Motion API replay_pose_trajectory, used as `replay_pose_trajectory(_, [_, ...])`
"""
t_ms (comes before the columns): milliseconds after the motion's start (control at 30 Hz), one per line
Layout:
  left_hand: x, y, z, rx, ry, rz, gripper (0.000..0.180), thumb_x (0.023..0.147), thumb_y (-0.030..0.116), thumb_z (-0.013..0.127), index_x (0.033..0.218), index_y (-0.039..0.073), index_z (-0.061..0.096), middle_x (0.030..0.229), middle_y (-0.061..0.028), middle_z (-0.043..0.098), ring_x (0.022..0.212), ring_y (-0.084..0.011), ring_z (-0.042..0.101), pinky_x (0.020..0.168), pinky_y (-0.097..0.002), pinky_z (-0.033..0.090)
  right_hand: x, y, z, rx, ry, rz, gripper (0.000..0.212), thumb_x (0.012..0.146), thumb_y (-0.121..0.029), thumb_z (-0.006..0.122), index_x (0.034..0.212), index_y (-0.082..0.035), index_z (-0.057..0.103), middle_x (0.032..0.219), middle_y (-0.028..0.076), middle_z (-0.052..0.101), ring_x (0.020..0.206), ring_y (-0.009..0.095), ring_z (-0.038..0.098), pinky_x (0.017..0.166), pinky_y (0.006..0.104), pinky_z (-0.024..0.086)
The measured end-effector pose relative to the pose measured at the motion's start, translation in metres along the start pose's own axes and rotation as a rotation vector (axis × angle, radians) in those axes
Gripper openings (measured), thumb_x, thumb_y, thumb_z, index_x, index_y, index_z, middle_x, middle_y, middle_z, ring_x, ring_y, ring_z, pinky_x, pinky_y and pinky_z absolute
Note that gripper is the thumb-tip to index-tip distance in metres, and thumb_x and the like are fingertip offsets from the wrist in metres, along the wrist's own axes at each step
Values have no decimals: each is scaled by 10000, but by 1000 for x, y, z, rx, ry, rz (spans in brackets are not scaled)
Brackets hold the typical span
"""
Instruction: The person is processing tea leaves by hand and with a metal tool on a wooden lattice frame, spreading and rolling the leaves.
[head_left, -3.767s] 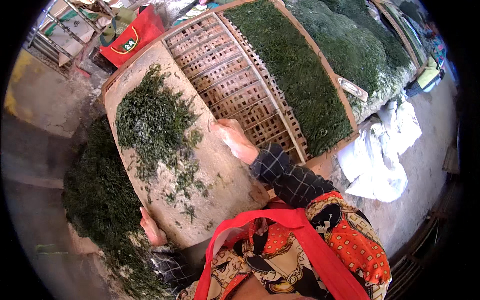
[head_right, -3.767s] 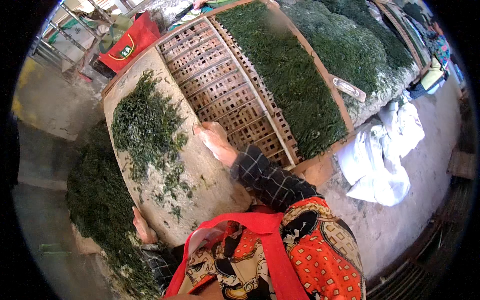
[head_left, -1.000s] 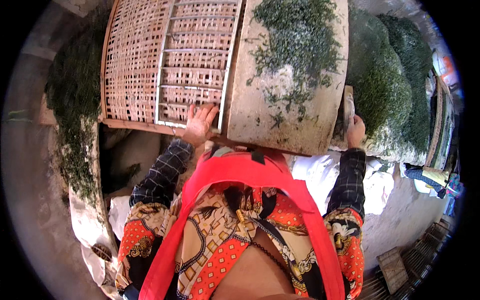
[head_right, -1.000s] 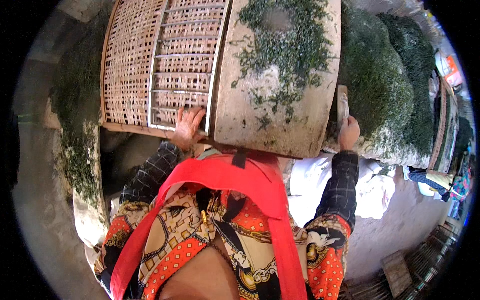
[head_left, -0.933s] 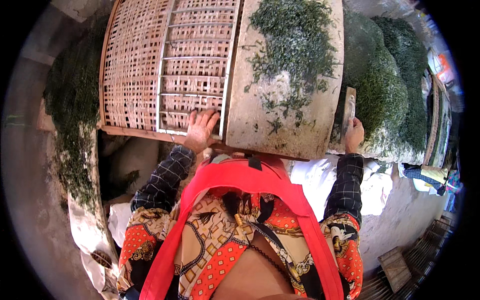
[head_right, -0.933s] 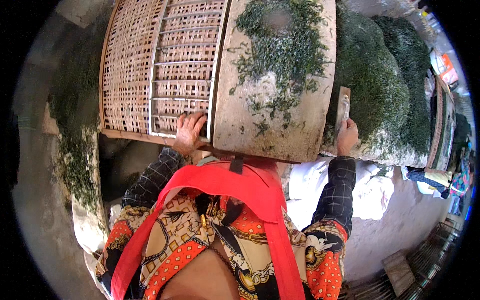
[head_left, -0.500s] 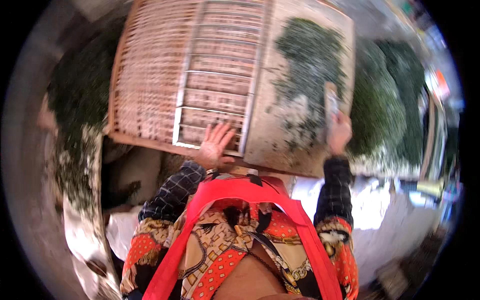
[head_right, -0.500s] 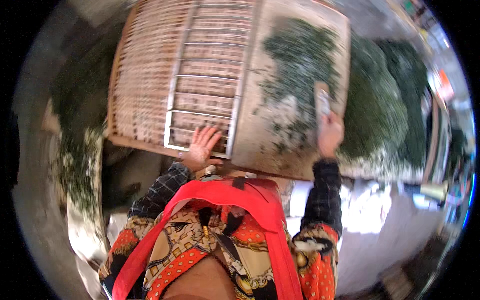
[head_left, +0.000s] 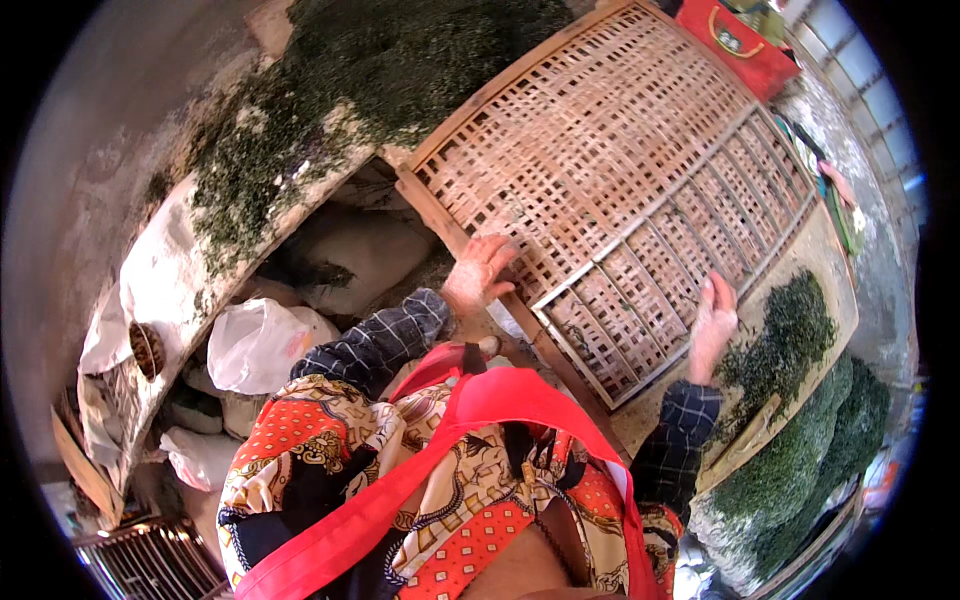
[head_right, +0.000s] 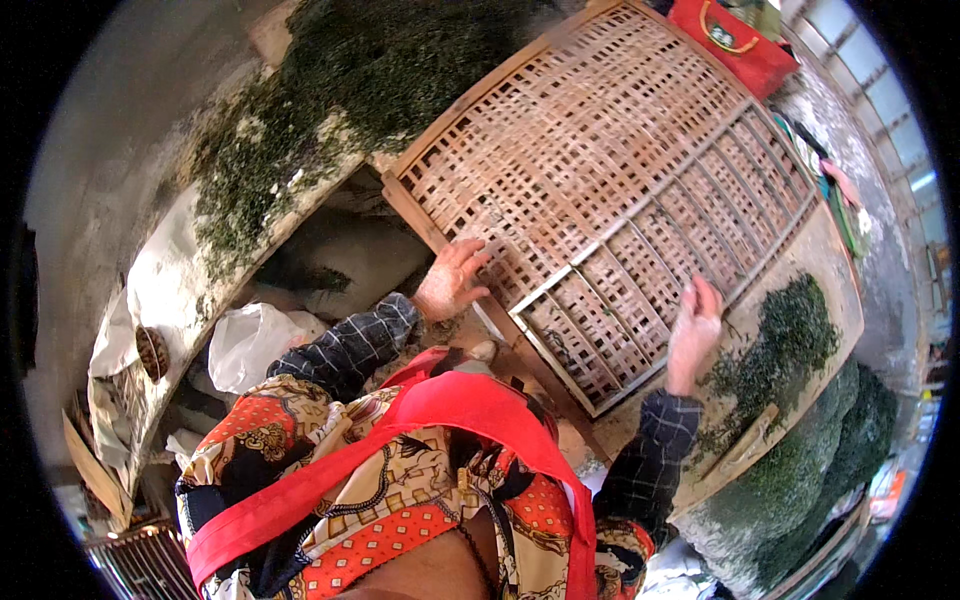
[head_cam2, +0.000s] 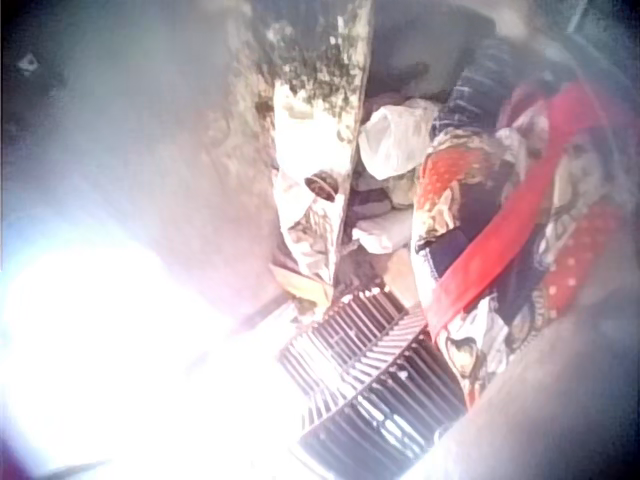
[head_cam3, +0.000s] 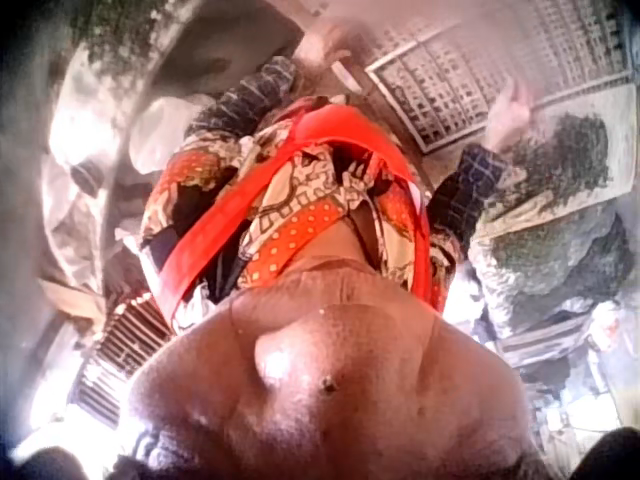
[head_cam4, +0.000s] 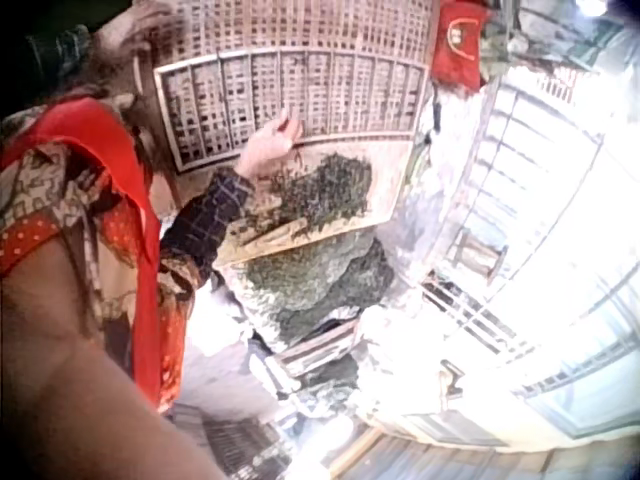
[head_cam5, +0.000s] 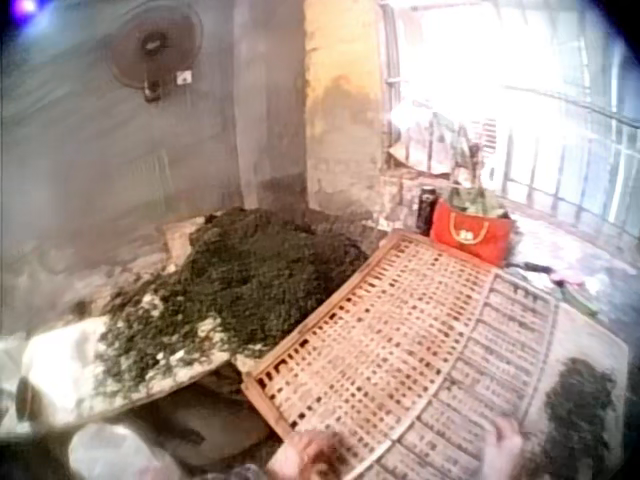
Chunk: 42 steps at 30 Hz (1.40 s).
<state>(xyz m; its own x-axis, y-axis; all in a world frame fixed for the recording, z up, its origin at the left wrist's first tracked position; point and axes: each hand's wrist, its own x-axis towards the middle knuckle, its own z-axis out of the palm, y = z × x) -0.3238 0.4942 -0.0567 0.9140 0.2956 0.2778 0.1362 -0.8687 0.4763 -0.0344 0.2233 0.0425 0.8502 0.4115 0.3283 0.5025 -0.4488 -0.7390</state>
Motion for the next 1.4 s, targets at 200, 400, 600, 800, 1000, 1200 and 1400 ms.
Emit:
replay_pose_trajectory(200, [-47,-37,-40,61,129,-326,542,809,203,698,1279,60,469,1296,-180,468,1196,-389,437,1009,-453,371,40,-73,87,19,-275,-122,307,920,-243,584,1127,-22,630,1104,139,593,940,236,597,791,342,498])
replay_pose_trajectory(400, [-93,-30,-71,42,91,-571,523,844,192,670,1299,73,441,1278,-180,484,1158,-390,479,949,-448,430,88,-69,158,163,-301,-305,306,910,-236,595,1132,-26,611,1096,144,585,908,245,601,779,363,498])
replay_pose_trajectory(600, [-68,-64,-88,-30,129,-750,312,879,245,643,1085,11,628,1056,-164,621,934,-296,627,772,-376,511,122,-58,210,50,-276,-205,366,892,-269,615,1189,-58,589,1223,155,551,1076,316,566,920,410,448])
replay_pose_trajectory(800, [4,-138,-86,-166,183,-696,344,897,275,611,1120,13,615,1085,-159,625,893,-272,633,745,-368,507,174,-72,245,-208,-111,-309,403,903,-218,599,1225,13,527,1312,203,480,1197,362,471,998,430,396])
replay_pose_trajectory(1000, [118,-266,-109,130,274,-401,346,886,284,614,1111,21,601,1097,-170,591,1007,-337,561,848,-441,469,182,-72,311,-640,120,-340,444,914,-206,573,1291,-2,457,1402,187,395,1311,342,351,1092,475,262])
replay_pose_trajectory(1200, [249,-333,-125,265,-37,-153,656,772,311,742,1308,66,453,1330,-174,431,1184,-389,422,964,-509,377,184,-71,322,-676,133,-299,480,892,-201,589,1315,-46,423,1407,136,398,1324,315,339,1110,475,220])
replay_pose_trajectory(1400, [354,-425,-105,529,-117,-385,875,673,277,802,1392,193,310,1451,-154,265,1314,-428,250,886,-692,358,186,-82,327,-675,120,-234,437,886,-204,601,1273,-44,477,1399,117,418,1324,287,346,1110,466,230])
